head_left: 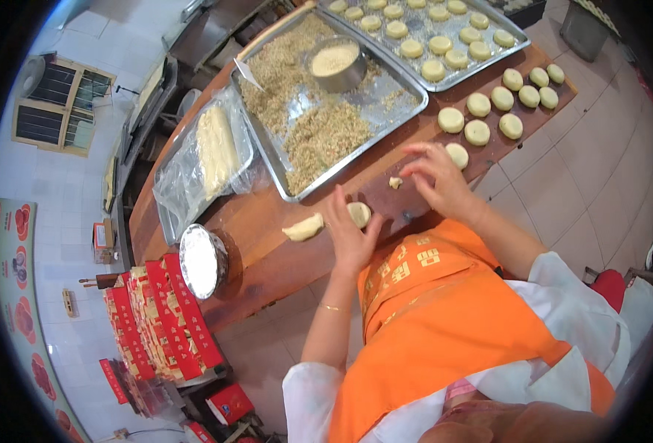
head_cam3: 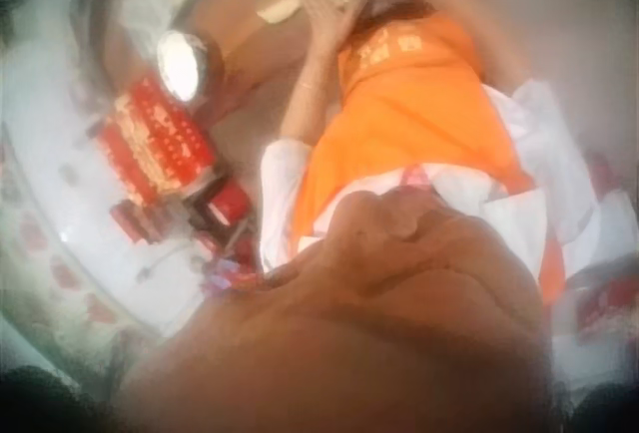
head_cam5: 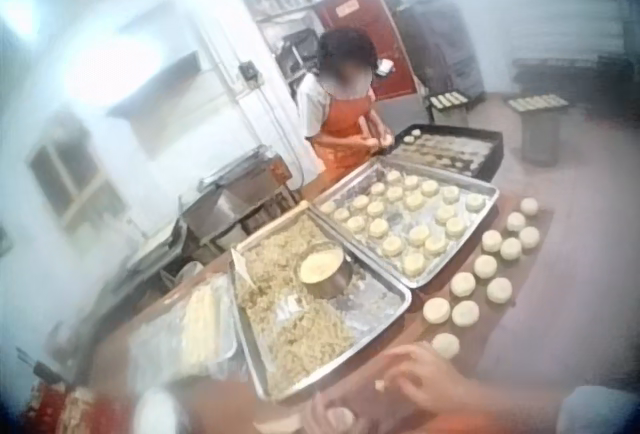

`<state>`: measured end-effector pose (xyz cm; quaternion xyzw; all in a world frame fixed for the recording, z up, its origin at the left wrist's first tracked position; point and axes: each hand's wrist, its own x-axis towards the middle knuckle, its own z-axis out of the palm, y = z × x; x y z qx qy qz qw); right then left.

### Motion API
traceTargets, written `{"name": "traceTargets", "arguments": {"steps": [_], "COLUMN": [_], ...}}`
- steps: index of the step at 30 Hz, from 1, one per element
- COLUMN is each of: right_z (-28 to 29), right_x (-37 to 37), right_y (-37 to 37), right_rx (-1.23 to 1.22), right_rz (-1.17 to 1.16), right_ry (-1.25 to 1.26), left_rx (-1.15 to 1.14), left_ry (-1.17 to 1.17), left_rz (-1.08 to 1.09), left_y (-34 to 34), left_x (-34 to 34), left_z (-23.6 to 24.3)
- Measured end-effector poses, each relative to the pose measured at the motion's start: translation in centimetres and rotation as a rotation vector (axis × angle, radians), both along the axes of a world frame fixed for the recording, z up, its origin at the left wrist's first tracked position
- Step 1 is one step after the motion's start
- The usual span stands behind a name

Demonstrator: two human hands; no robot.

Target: The person takes a piece of dough from a tray, flattens it by hand, adds filling using a spoon from a metal tray, and then pinches the dough closed to form a ball.

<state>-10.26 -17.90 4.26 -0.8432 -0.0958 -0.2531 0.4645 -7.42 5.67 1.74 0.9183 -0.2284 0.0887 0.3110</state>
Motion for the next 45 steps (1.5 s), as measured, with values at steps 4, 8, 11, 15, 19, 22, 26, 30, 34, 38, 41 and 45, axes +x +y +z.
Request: {"name": "traceTargets", "arguments": {"steps": [4, 8, 11, 15, 19, 22, 26, 30, 34, 38, 41, 45], "right_z": [-0.5, 0.2, -0.7, 2.1, 1.7, 1.4, 1.0, 0.7, 0.0, 0.0, 0.0, 0.6], "right_x": [0.7, 0.4, 0.6, 0.0, -0.3, -0.7, -1.1, -1.1, -0.2, 2.3, 3.4, 3.2], "right_y": [2.3, 2.8, 2.7, 3.9, 3.7, 3.2, 2.3, 0.7, -2.4, -5.0, -4.9, -4.0], "right_rx": [-0.026, -0.001, -0.025, -0.110, -0.243, -0.273, -0.270, -0.272, -0.328, -0.425, -0.451, -0.275], "right_rz": [0.079, 0.146, 0.248, 0.350, 0.348, 0.352, 0.326, 0.253, 0.002, -0.205, -0.257, -0.182], "right_ry": [-0.051, -0.017, 0.043, 0.007, 0.036, 0.139, 0.136, 0.181, 0.135, 0.092, 0.068, 0.074], "left_rx": [0.041, -0.110, -1.158, -1.522, -1.371, -1.299, -1.192, -0.934, -0.838, -0.794, -0.603, -0.021], "left_ry": [0.016, 0.052, 0.726, 1.021, 1.026, 1.050, 1.046, 0.871, 0.707, 0.571, 0.376, -0.035], "left_rz": [0.037, 0.085, 0.111, -0.010, -0.128, -0.095, -0.084, -0.027, -0.009, 0.052, 0.138, 0.281], "left_y": [1.5, 1.9, 1.1, -0.5, -2.1, -3.5, -4.4, -4.5, -3.7, -1.3, 1.2, 4.6], "left_x": [-0.3, -0.5, 0.3, -0.6, -1.3, -1.4, -1.9, -2.2, -1.6, -1.5, -0.9, -0.1], "left_z": [-1.0, -1.9, 0.0, 2.1, 1.4, 1.4, 1.3, 0.6, 1.9, 1.9, 0.3, 1.2]}}
